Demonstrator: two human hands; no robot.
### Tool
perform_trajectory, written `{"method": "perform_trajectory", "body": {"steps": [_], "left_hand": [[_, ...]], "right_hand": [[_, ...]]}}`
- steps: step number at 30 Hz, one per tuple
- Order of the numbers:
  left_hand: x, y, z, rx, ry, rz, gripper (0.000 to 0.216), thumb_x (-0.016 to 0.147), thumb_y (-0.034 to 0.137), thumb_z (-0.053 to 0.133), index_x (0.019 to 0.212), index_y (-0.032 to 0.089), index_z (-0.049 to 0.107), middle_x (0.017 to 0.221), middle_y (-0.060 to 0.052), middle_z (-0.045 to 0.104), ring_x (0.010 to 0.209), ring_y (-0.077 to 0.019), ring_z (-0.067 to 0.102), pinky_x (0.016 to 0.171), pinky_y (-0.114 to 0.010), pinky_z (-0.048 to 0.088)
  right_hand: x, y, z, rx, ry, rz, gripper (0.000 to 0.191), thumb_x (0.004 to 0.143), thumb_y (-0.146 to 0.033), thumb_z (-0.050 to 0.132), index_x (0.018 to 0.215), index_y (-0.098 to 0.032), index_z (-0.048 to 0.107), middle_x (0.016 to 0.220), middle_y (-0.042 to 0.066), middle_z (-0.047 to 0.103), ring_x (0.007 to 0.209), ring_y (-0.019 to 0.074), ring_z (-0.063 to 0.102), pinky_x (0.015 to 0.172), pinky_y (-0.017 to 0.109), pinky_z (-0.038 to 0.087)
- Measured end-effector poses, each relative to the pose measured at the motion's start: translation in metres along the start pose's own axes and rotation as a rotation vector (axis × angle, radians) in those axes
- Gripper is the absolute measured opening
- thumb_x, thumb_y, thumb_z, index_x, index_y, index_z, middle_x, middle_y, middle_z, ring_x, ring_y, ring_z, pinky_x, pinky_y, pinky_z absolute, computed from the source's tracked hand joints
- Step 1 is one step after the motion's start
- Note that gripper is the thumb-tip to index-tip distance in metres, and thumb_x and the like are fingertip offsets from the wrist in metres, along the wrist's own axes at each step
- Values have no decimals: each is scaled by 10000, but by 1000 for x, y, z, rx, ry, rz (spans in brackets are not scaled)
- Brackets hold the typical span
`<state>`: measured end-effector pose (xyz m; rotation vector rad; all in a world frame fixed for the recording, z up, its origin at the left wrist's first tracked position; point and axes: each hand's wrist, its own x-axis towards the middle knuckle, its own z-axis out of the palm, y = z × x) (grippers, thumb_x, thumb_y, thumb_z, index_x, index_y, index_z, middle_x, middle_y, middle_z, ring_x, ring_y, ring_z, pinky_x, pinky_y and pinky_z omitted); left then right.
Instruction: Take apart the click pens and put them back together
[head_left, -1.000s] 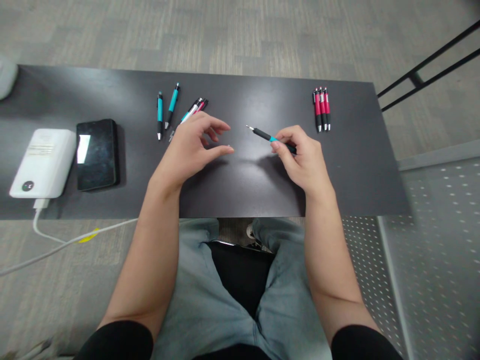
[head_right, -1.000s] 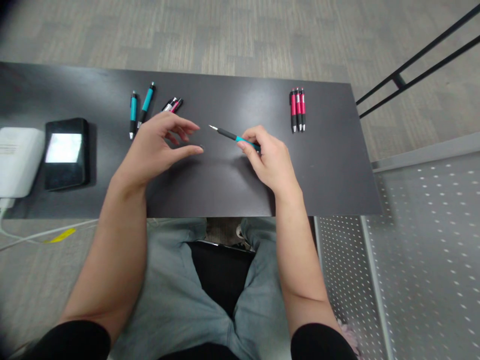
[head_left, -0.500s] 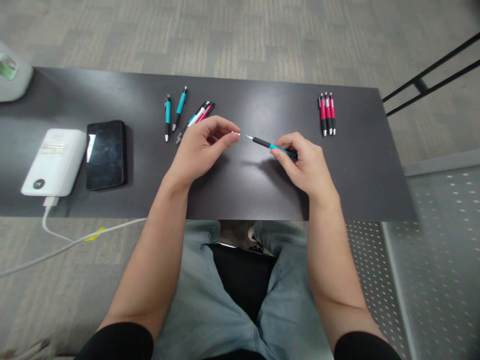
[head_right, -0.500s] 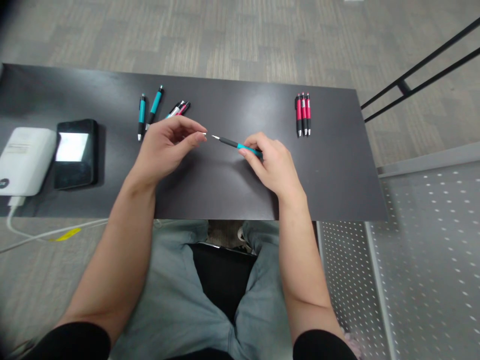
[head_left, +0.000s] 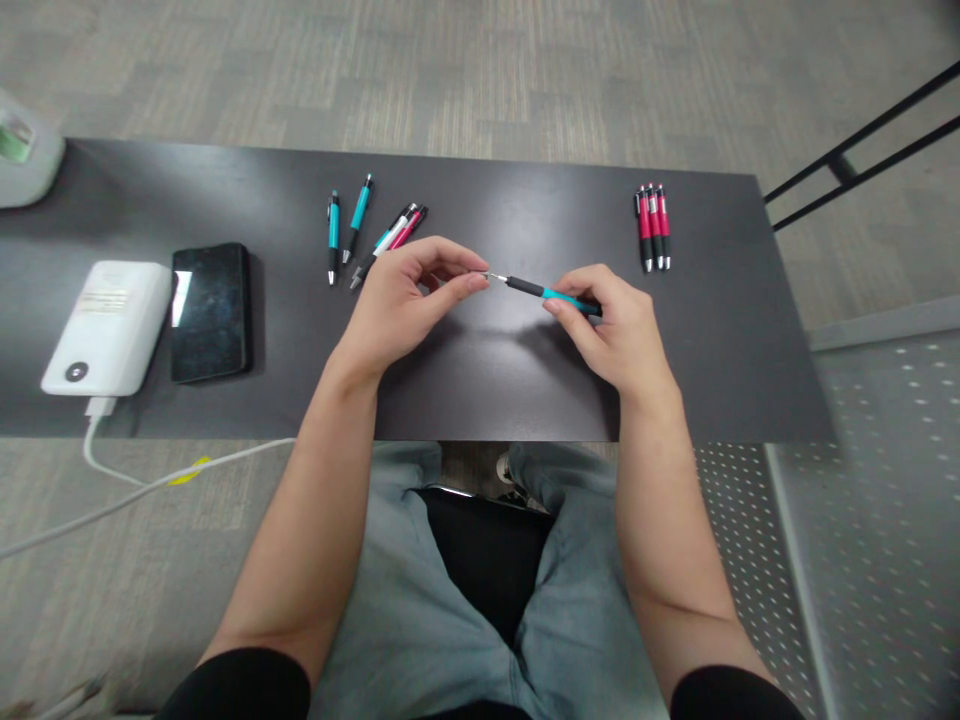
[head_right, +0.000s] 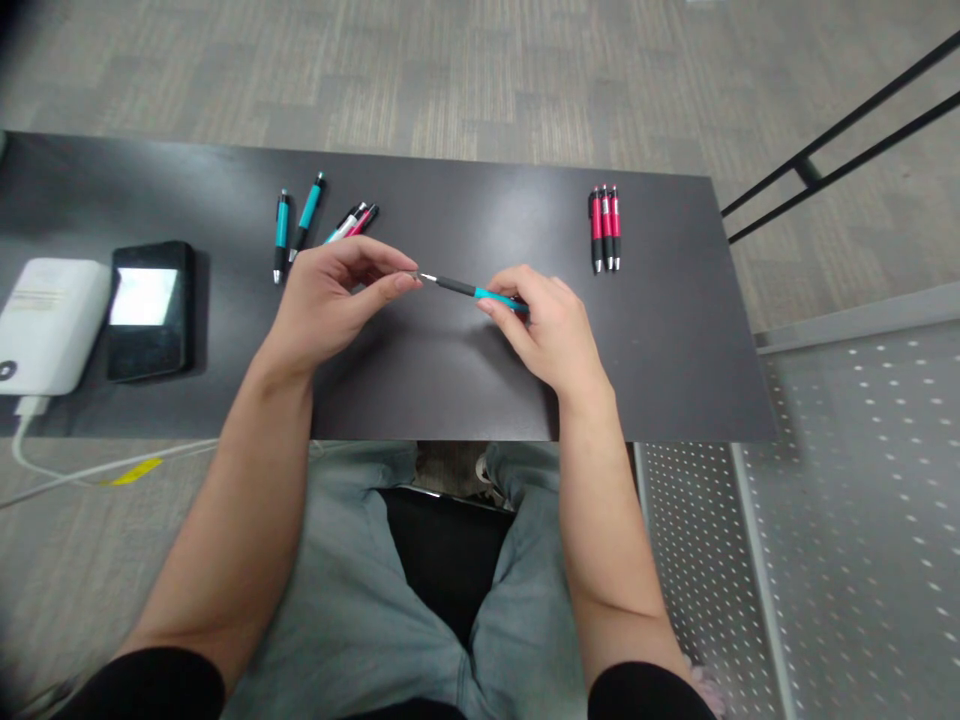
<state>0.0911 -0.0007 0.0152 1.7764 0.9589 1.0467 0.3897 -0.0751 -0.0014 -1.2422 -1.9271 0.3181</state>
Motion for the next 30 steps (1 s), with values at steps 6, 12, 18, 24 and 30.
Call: {"method": "perform_trajectory", "body": {"steps": [6,12,18,24,30], "left_hand": [[0,4,1,19,-31,-17,586,1005,799,1046,1081,235,902,1053,-95,927,981,-258,851,855,-376,662],[-2,7,4,59,-64,-15,416,1038,655,1035,1056,257,916,1058,-84,940,973,-267,841,854,-394,665],[-3,10,5,98,-76,-22,301,1051,547,1008,1062,261,917,1045,-73,932,951,-261,824,839,-392,660],[-2,10,6,99,-79,-32,303,1035,539,1023,1054,257,915,1032,-74,927,939,-256,813,832,-386,651],[-2,7,8,68,-81,-22,289,1024,517,1015,1049,246,920,1041,-79,932,908,-245,800,829,-386,642]], "right_hand": [[1,-9,-5,-45,-81,84,112,1250,-454,770,1248,-354,821,1172,111,897,1007,384,818,980,601,675],[4,-6,-1,-21,-53,10,222,1258,-506,745,1183,-327,852,1135,95,900,1013,354,831,943,538,658],[4,-11,-2,-6,-73,90,406,1286,-651,663,1215,-317,883,1144,122,889,1033,356,813,992,559,670],[5,-16,-5,30,-117,123,423,1262,-718,675,1210,-356,888,1176,127,907,1046,394,784,973,632,653],[4,-10,-1,57,-115,101,331,1273,-587,691,1183,-304,839,1050,102,871,915,308,775,899,505,647]]}}
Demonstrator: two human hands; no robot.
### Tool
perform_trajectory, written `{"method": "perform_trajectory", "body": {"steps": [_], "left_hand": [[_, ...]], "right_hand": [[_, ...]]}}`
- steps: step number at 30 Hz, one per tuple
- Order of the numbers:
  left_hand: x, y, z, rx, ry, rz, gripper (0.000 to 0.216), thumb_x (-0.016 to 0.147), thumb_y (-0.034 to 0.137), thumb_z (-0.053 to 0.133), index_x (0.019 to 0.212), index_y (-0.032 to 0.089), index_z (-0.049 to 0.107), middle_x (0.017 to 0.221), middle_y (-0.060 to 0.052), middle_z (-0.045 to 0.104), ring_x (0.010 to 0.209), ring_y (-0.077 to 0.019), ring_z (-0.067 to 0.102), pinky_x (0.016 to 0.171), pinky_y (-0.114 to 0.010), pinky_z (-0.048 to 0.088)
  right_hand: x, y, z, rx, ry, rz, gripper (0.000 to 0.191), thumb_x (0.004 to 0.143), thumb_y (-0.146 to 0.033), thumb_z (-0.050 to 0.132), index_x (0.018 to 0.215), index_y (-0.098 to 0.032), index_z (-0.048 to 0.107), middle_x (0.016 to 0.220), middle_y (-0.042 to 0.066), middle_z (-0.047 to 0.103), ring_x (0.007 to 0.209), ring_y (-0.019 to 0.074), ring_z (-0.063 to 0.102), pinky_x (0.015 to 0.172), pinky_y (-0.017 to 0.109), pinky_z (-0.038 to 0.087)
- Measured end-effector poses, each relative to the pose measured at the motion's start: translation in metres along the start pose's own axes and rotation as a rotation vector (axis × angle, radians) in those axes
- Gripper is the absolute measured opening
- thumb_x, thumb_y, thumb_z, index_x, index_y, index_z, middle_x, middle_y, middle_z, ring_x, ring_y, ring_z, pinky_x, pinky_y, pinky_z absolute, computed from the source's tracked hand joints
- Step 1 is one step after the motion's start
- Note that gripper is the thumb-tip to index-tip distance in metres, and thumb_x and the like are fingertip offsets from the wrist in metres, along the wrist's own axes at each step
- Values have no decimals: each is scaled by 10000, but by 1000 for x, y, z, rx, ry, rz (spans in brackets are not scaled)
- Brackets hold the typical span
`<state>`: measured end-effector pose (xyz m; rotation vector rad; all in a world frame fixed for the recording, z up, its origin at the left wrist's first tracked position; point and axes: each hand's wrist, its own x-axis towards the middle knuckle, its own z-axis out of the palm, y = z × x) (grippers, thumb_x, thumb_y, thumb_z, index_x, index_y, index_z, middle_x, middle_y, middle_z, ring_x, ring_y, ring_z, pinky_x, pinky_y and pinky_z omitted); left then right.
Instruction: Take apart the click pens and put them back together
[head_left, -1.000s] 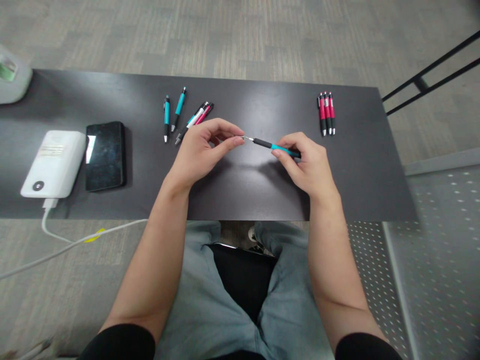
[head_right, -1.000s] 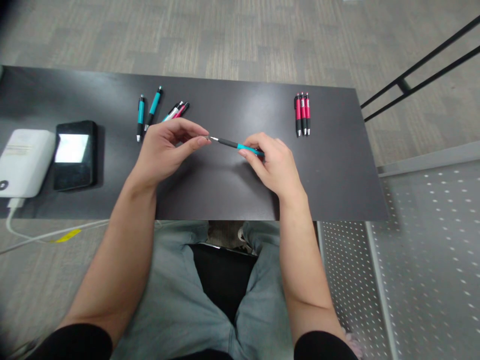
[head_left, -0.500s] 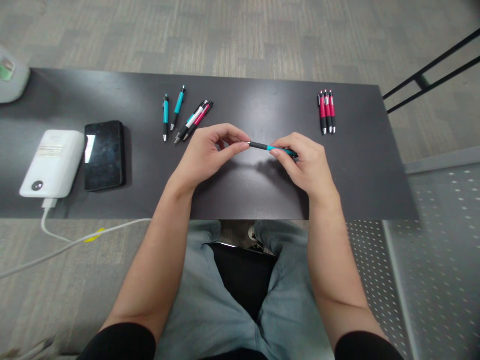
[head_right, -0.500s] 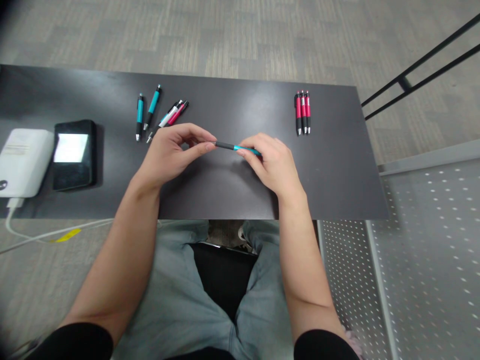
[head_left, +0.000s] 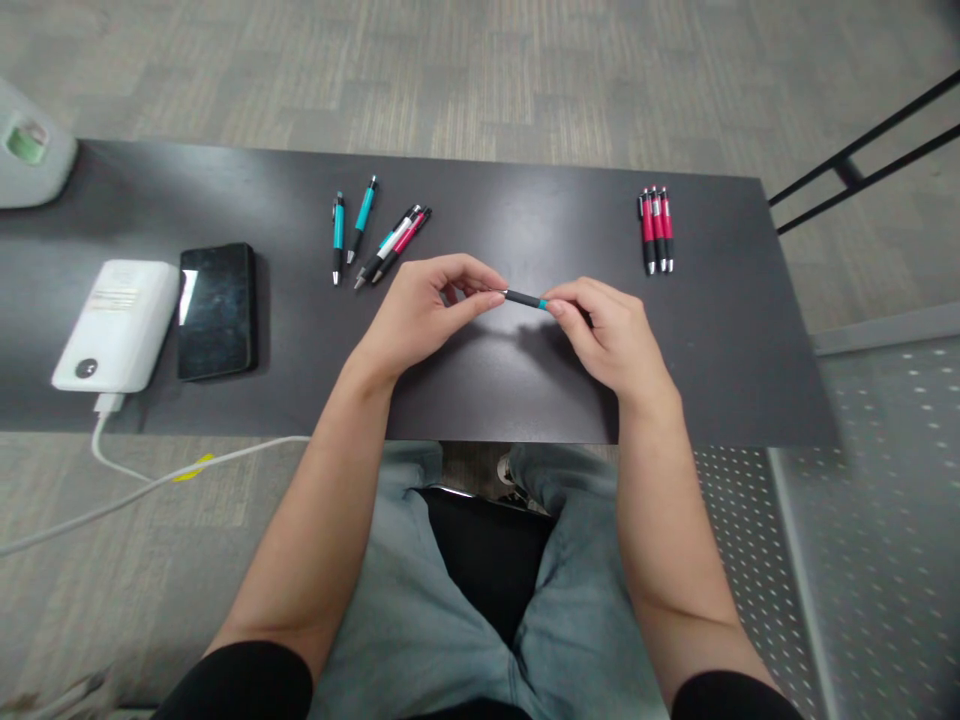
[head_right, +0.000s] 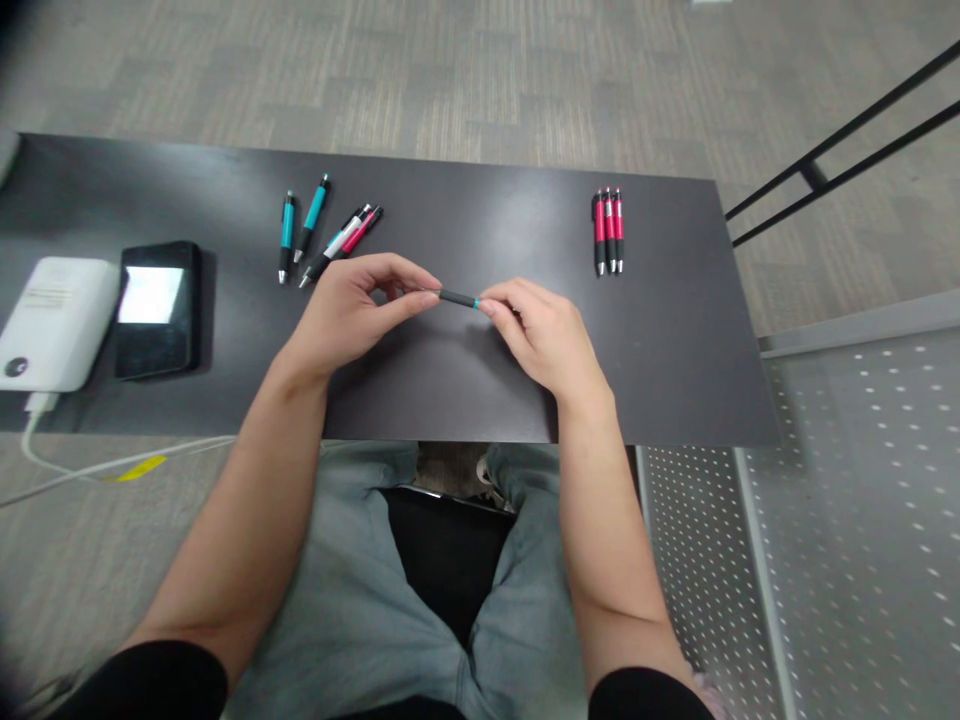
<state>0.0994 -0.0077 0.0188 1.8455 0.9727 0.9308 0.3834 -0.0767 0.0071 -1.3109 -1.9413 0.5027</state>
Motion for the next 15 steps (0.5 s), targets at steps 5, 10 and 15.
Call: {"method": "perform_trajectory", "body": {"steps": [5,10,15], "left_hand": [[0,-1,0,-8,4,-15,290,1007,520,1024,1052,251,924,1036,-79,934,906,-248,799,830,-388,644],[0,-1,-1,-12,0,-8,276,1015,512,1015,1053,254,925,1038,-78,931,909,-249,800,844,-395,650],[0,-1,-2,0,2,-14,292,1011,524,1025,1054,253,925,1021,-75,927,912,-252,803,833,-391,652]], "right_hand": [[-2,-1,0,-16,-8,-8,250,1238,-511,753,1148,-288,822,1032,89,871,911,311,803,865,477,643],[-2,-2,-1,-37,7,-2,347,1283,-618,703,1181,-317,842,1091,108,905,965,345,828,904,535,667],[-2,0,-1,-66,-27,11,348,1291,-611,682,1140,-335,832,1094,113,883,999,348,811,951,534,672]]}}
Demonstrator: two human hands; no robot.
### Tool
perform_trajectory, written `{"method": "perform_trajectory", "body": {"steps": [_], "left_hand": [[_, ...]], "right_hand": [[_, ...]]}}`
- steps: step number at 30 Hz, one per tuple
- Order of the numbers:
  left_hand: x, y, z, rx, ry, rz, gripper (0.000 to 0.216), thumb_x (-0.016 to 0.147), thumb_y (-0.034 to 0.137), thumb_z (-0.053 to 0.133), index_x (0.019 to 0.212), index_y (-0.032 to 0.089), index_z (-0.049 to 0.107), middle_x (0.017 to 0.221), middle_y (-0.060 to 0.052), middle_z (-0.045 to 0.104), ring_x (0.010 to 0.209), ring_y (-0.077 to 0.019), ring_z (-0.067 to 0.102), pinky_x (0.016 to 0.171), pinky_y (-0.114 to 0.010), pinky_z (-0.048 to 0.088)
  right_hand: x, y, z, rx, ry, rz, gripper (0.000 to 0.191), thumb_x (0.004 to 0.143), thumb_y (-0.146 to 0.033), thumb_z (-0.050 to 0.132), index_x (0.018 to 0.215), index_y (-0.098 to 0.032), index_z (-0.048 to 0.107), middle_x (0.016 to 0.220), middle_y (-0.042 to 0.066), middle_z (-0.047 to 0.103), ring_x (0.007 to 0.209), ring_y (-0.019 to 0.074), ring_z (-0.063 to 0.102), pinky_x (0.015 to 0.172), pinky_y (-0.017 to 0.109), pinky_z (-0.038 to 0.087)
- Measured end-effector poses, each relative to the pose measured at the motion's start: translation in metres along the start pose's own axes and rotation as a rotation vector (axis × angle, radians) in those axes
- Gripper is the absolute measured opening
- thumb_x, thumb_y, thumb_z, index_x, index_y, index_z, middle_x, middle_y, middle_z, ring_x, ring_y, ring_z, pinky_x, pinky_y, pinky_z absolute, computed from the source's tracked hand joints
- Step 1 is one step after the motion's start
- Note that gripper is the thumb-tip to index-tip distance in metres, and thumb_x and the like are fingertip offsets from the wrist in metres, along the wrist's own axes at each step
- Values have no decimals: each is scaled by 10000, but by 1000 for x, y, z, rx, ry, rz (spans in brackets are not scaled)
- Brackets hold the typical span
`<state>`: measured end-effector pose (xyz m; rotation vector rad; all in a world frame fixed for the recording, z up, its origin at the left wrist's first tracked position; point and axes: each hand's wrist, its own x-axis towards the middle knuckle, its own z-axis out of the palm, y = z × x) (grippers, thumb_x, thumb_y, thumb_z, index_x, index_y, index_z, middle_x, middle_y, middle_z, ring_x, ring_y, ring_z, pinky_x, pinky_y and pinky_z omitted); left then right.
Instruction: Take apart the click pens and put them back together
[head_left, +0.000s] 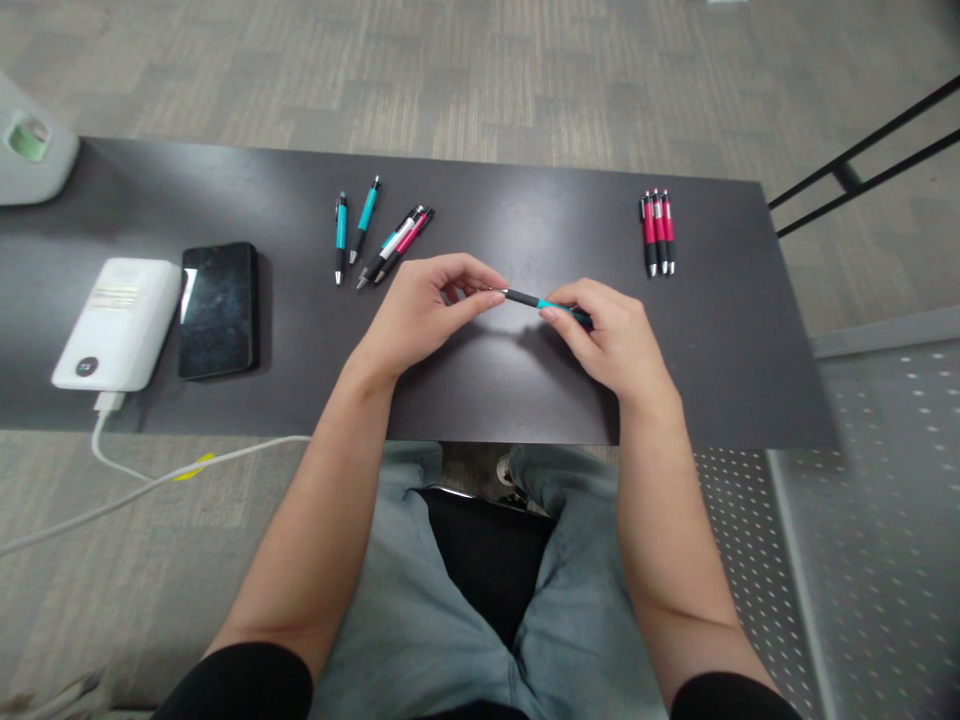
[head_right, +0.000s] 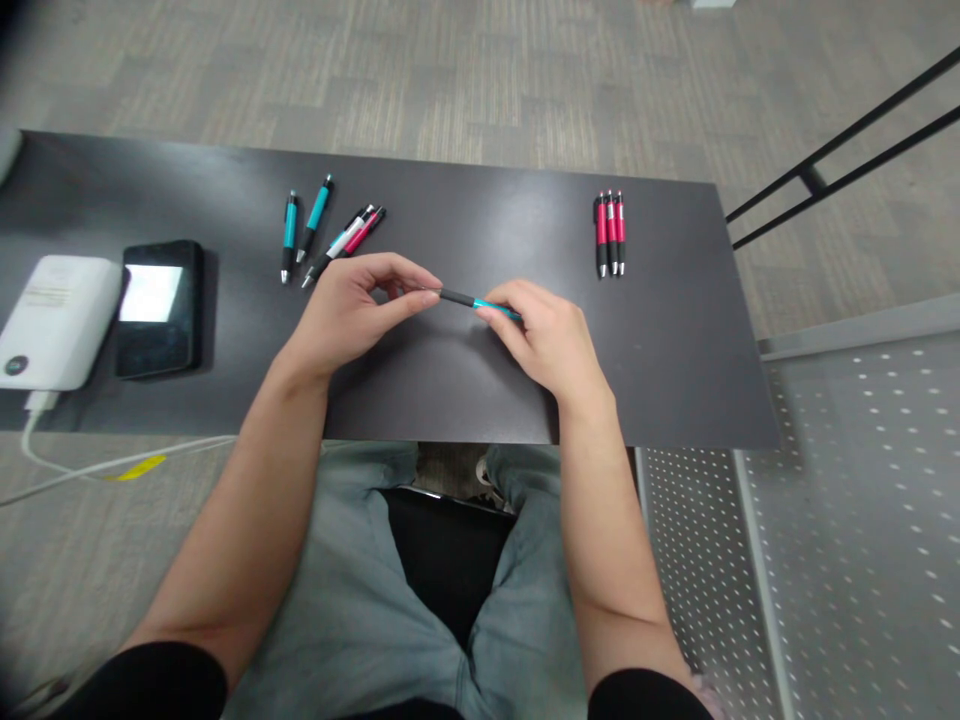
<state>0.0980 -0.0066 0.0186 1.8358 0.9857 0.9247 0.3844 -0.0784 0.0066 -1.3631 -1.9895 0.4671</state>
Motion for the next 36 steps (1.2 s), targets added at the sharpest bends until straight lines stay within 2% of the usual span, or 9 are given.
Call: {"method": "perform_trajectory", "body": {"steps": [2,5,7,13,18,21,25,29,36], "left_hand": [[0,-1,0,0,0,5,291,1015,524,1022,1057,252,928,1032,-79,931,922,-253,809,837,-390,653],[0,-2,-1,2,2,18,285,1024,521,1015,1061,250,932,1040,-81,933,922,-254,813,836,-392,654],[0,-2,-2,9,7,25,276,1032,517,1006,1061,253,933,1039,-81,933,918,-255,812,838,-399,659],[0,3,-1,40,11,16,288,1042,534,997,1061,257,919,1052,-84,935,955,-266,822,860,-402,669],[-1,-1,4,15,6,-3,431,1049,664,1002,1146,259,892,1063,-78,920,963,-251,833,825,-357,636],[0,-3,6,35,5,5,529,1085,789,945,1064,267,863,981,-68,897,905,-241,807,800,-358,607],[1,-2,6,97,2,55,635,1153,866,813,938,269,822,912,-69,873,874,-259,793,800,-385,589],[2,-2,5,114,-22,46,613,1170,813,814,883,271,797,849,-59,841,871,-270,800,811,-382,590],[1,-5,7,199,-4,77,423,1203,570,794,915,262,830,890,-57,865,903,-273,816,904,-386,615]], "right_hand": [[0,1,1,-6,-10,-5,395,1324,-575,618,1114,-323,839,1023,93,856,964,331,806,928,497,645],[-2,3,1,-6,6,23,337,1259,-624,744,1222,-307,851,959,45,839,832,289,767,820,431,590],[-2,4,1,-23,5,27,368,1233,-667,769,1244,-309,852,977,39,862,825,278,770,796,406,570],[2,2,0,-49,-88,36,470,1315,-656,593,1158,-311,871,897,59,866,849,309,815,818,420,578],[0,3,2,-50,15,-15,319,1260,-573,715,1198,-302,873,1065,62,917,890,298,823,811,428,588],[-1,-1,0,-55,41,-14,230,1259,-500,726,1235,-318,865,1130,79,925,934,319,830,856,478,640],[-1,-7,-4,-62,-19,21,229,1285,-511,687,1260,-365,861,1249,105,939,1085,382,856,997,572,715],[0,-6,-3,-68,-45,16,263,1284,-552,683,1253,-370,870,1262,101,949,1135,401,874,994,575,728],[1,-1,1,-131,-15,-10,409,1322,-612,646,1234,-302,896,1101,78,947,975,319,876,898,432,604]]}}
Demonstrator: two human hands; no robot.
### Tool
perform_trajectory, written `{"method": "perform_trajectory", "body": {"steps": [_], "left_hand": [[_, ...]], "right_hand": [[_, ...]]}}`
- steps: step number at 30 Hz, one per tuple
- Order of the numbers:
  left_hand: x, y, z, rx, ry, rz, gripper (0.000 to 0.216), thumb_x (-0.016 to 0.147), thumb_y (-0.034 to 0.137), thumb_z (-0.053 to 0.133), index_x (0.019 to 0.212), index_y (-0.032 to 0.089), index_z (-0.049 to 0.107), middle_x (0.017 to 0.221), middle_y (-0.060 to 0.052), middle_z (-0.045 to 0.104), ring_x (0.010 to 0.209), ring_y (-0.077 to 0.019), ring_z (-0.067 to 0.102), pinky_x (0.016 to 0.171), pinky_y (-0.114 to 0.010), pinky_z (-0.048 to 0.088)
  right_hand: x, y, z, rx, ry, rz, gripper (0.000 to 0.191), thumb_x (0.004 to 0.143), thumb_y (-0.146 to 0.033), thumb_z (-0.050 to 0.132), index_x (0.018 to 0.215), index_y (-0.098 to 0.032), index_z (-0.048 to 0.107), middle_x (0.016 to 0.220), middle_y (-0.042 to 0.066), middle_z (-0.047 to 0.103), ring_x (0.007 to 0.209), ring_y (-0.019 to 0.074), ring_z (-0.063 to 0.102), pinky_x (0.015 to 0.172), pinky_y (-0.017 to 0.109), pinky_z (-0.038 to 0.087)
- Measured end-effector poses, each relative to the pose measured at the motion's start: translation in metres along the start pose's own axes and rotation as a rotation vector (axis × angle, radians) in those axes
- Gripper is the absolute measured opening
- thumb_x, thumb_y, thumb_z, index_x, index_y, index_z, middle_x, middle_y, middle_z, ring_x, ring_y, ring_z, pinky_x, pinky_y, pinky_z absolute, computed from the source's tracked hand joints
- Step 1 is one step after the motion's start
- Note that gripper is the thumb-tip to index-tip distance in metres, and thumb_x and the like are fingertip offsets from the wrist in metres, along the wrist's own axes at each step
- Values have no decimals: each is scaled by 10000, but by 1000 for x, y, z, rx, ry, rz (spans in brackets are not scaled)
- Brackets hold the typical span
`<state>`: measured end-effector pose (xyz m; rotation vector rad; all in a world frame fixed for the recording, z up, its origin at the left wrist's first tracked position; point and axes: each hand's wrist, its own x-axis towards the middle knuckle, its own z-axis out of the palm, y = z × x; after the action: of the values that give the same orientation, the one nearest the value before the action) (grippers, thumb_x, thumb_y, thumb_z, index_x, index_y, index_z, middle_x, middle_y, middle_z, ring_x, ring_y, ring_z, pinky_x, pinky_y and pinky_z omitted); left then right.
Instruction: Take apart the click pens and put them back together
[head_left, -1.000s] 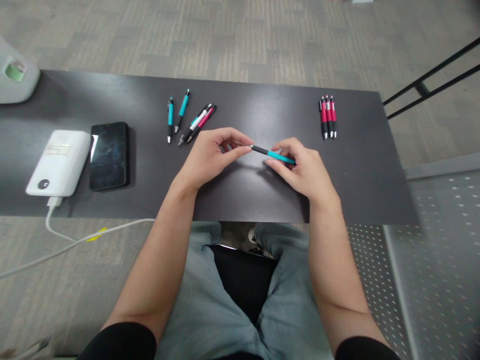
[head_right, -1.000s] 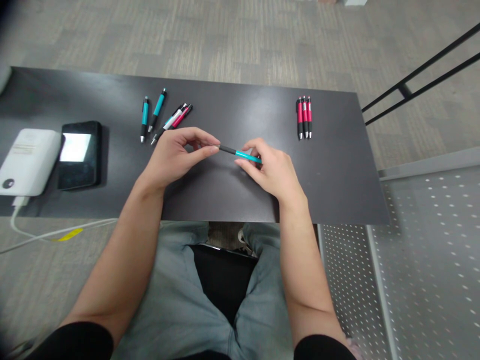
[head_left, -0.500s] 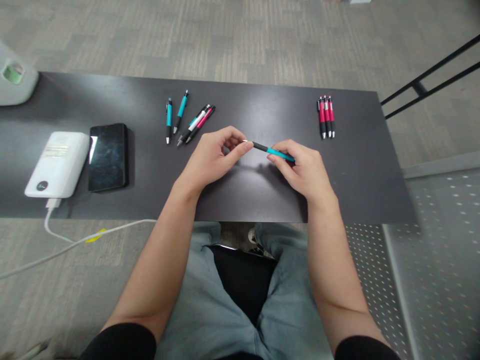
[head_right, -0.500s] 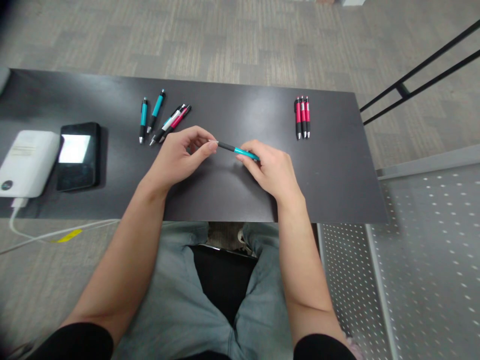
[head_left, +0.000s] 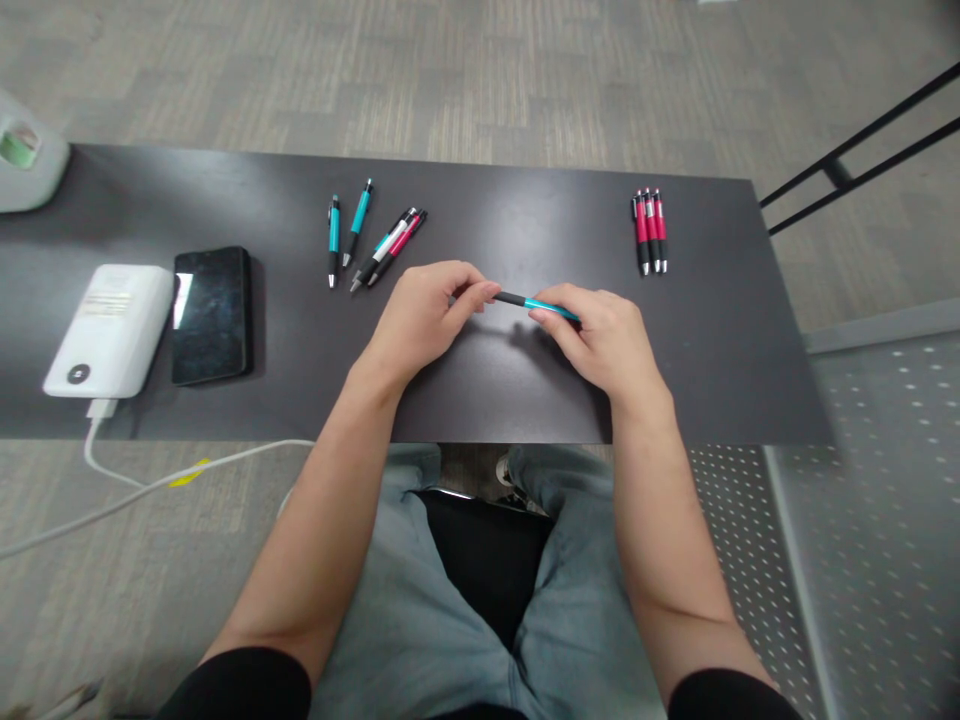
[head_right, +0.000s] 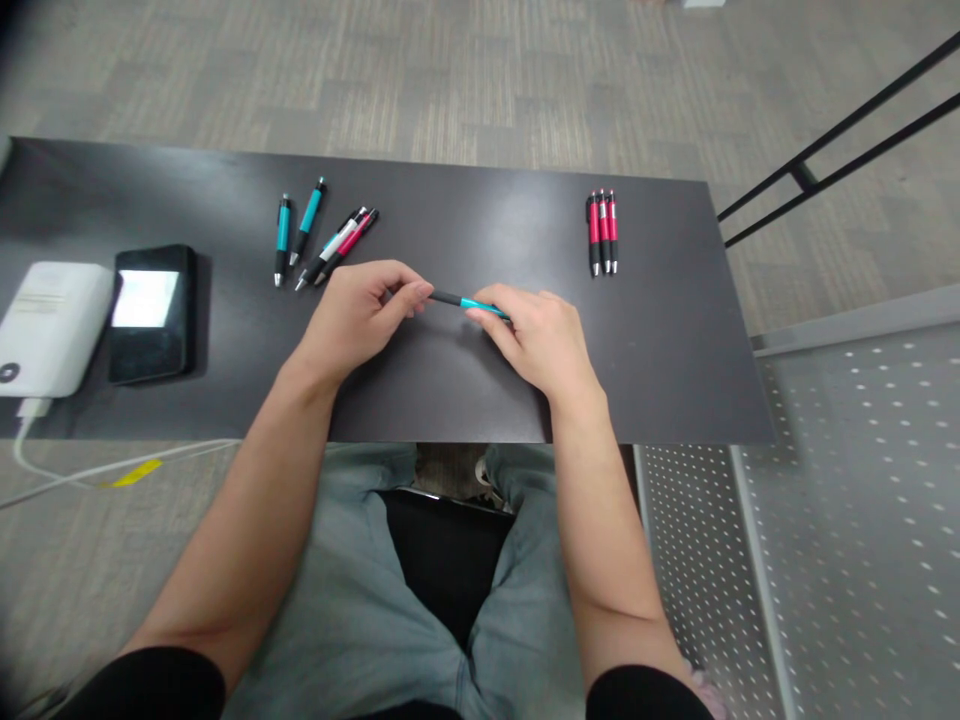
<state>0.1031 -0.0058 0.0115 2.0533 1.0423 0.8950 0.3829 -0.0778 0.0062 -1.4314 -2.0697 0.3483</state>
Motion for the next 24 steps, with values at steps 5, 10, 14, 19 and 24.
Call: {"method": "perform_trajectory", "body": {"steps": [5,10,14,19,24], "left_hand": [[0,6,3,93,35,0,348,1206,491,785,955,256,840,937,-55,889,955,-271,828,965,-376,636],[1,4,1,84,50,12,430,1238,550,762,930,255,814,921,-61,883,916,-266,824,951,-377,635],[1,2,1,61,54,-10,506,1256,640,743,930,256,798,883,-57,863,902,-264,816,924,-369,628],[1,1,5,80,88,14,462,1263,595,739,956,256,803,905,-51,852,928,-262,809,943,-374,623],[1,0,5,85,113,63,438,1251,580,774,952,260,794,935,-60,850,943,-264,803,960,-390,618]], "right_hand": [[1,1,-2,17,-85,49,493,1360,-658,554,1198,-325,879,842,37,844,858,301,838,878,410,568],[-1,-3,-3,6,-17,70,301,1309,-574,703,1283,-304,835,1060,72,911,945,319,824,911,440,593],[-1,-7,-6,15,-36,63,225,1324,-482,687,1283,-307,823,1219,120,917,1046,346,802,964,484,605],[0,-1,-3,14,-3,24,397,1351,-605,610,1212,-305,829,1035,65,901,942,305,801,915,444,559],[0,4,-2,54,-46,29,467,1352,-653,594,1126,-317,828,888,23,873,835,271,793,923,414,550]]}}
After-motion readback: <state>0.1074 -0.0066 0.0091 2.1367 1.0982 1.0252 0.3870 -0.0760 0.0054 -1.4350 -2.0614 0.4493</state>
